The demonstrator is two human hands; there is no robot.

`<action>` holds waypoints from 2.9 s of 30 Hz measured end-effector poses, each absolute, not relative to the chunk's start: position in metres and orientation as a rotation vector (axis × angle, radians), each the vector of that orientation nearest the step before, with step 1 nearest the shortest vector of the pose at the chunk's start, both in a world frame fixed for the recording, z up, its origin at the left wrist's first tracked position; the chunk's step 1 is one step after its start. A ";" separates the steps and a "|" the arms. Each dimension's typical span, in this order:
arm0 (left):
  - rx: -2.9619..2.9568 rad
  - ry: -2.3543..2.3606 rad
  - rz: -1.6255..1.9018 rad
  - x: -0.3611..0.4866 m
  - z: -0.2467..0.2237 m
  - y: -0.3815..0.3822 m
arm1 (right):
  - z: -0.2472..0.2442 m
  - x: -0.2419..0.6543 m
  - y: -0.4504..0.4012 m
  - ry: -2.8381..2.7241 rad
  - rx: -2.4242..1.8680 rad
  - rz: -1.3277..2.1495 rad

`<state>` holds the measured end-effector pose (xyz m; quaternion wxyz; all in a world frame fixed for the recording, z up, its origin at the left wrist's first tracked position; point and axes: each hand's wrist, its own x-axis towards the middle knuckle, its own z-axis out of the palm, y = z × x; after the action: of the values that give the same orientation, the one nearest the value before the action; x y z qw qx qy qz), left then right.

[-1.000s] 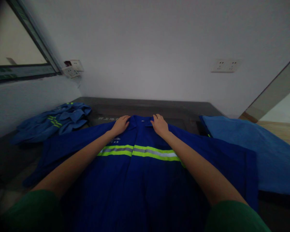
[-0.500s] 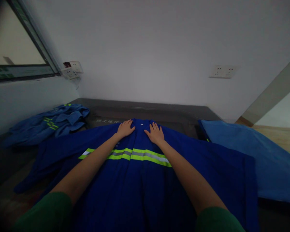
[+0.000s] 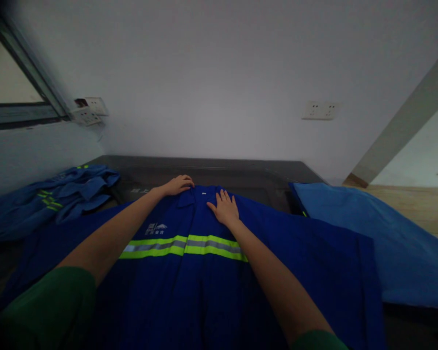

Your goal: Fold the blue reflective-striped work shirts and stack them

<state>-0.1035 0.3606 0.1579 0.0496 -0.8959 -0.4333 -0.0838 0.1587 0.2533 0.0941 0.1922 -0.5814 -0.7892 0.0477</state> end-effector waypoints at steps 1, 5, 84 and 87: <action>-2.759 -1.294 -0.202 -0.103 0.161 0.365 | 0.094 0.159 0.253 -2.212 -1.629 0.135; -2.743 -1.380 0.003 -0.101 0.171 0.372 | 0.094 0.159 0.253 -2.197 -1.617 0.136; -2.295 -1.925 -0.481 -0.050 0.122 0.251 | 0.092 0.189 0.270 -2.396 -1.430 -0.012; -2.214 -1.834 -0.665 -0.067 0.137 0.237 | 0.100 0.184 0.260 -2.367 -1.362 -0.150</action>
<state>-0.0670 0.2371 0.1367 0.0954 -0.7469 -0.6186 -0.2243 0.1842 0.2601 0.1000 0.2018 -0.4879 -0.8476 -0.0538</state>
